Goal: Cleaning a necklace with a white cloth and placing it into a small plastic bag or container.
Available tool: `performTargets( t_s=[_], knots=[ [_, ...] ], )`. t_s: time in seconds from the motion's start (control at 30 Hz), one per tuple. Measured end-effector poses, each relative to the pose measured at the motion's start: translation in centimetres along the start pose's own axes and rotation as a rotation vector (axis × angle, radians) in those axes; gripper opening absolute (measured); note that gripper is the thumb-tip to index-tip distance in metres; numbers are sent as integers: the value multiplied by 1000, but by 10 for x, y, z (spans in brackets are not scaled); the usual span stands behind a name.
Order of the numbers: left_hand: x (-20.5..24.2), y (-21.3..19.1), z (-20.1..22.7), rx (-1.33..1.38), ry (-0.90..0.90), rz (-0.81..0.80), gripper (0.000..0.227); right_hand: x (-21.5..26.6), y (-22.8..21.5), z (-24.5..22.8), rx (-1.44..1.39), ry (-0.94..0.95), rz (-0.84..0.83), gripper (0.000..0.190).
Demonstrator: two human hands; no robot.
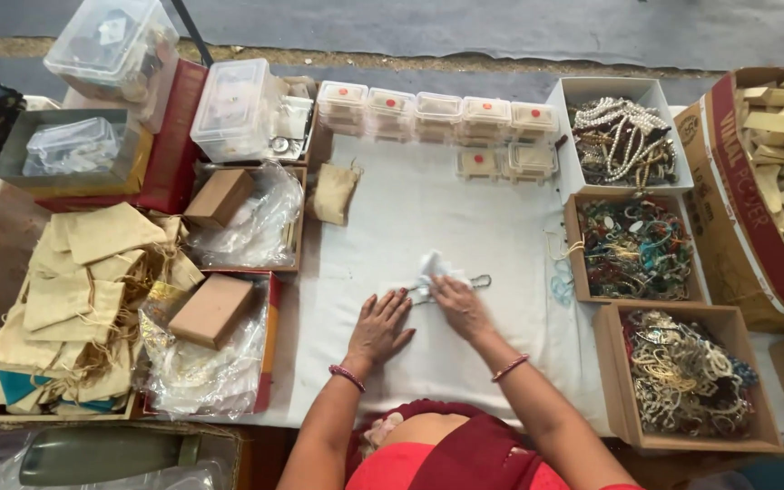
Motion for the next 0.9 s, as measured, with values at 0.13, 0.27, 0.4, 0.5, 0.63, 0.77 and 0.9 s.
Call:
performTargets(
  t_s=[0.13, 0.27, 0.4, 0.5, 0.63, 0.77, 0.9],
  knots=[
    [1, 1, 2, -12, 7, 24, 69, 32, 8, 67, 114, 161, -37, 34],
    [1, -2, 1, -20, 7, 18, 69, 56, -10, 98, 106, 321, -12, 45],
    [2, -3, 2, -4, 11, 16, 69, 56, -3, 103, -5, 702, 2, 39],
    [1, -6, 1, 13, 17, 32, 68, 28, 5, 48, -128, 399, 255, 37],
    [0, -8, 2, 35, 3, 32, 68, 13, -8, -6, -23, 187, 275, 40],
    [1, -9, 3, 53, 4, 46, 69, 30, 2, 20, 87, 211, 82, 37],
    [3, -6, 2, 47, 12, 53, 72, 64, -8, 74, 192, 494, 47, 42]
  ],
)
Point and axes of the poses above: each hand's wrist, its own x-axis away from the middle knuckle, its own y-axis out of the palm, z = x × y, the point moved 4 cm from there along -x, towards the middle knuckle, and after that the axes turned 9 degrees about -z, right-handed, at the moved point
